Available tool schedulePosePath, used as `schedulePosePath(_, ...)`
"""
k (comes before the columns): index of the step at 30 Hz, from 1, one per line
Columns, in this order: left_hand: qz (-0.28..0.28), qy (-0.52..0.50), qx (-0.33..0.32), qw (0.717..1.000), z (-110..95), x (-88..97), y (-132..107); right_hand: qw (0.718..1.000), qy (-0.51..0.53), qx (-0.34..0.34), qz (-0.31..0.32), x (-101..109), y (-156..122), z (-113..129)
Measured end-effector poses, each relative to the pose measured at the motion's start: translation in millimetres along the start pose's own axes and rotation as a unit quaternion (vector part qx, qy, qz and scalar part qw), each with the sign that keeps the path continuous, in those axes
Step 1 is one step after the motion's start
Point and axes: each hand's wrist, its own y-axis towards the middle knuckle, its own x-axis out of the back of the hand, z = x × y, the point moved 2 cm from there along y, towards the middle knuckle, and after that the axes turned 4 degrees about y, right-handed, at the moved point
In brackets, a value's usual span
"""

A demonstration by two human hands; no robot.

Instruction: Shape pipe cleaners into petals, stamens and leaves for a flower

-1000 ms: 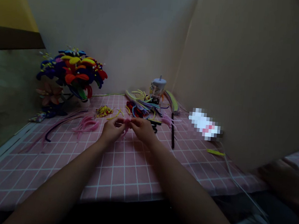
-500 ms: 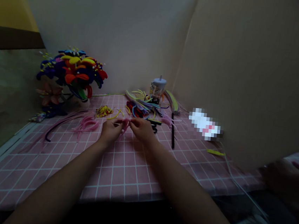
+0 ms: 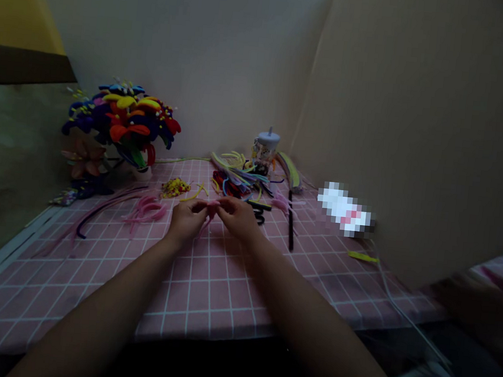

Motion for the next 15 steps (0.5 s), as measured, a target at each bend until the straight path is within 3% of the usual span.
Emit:
schedulePosePath(7, 0.012, -0.013, 0.01, 1.0, -2.2, -0.2, -1.3, 1.0, -0.03, -0.001, 0.003, 1.9, 0.3, 1.0)
schedulePosePath(12, 0.075, -0.058, 0.04, 0.995, -7.5, -4.8, -3.1, 1.0, -0.024, -0.005, 0.009, 2.0, -0.1, 1.9)
schedulePosePath(15, 0.055, -0.089, 0.07, 0.992, -8.3, -4.7, -4.1, 1.0, -0.027, -0.006, 0.0, 0.6, -0.1, 1.4)
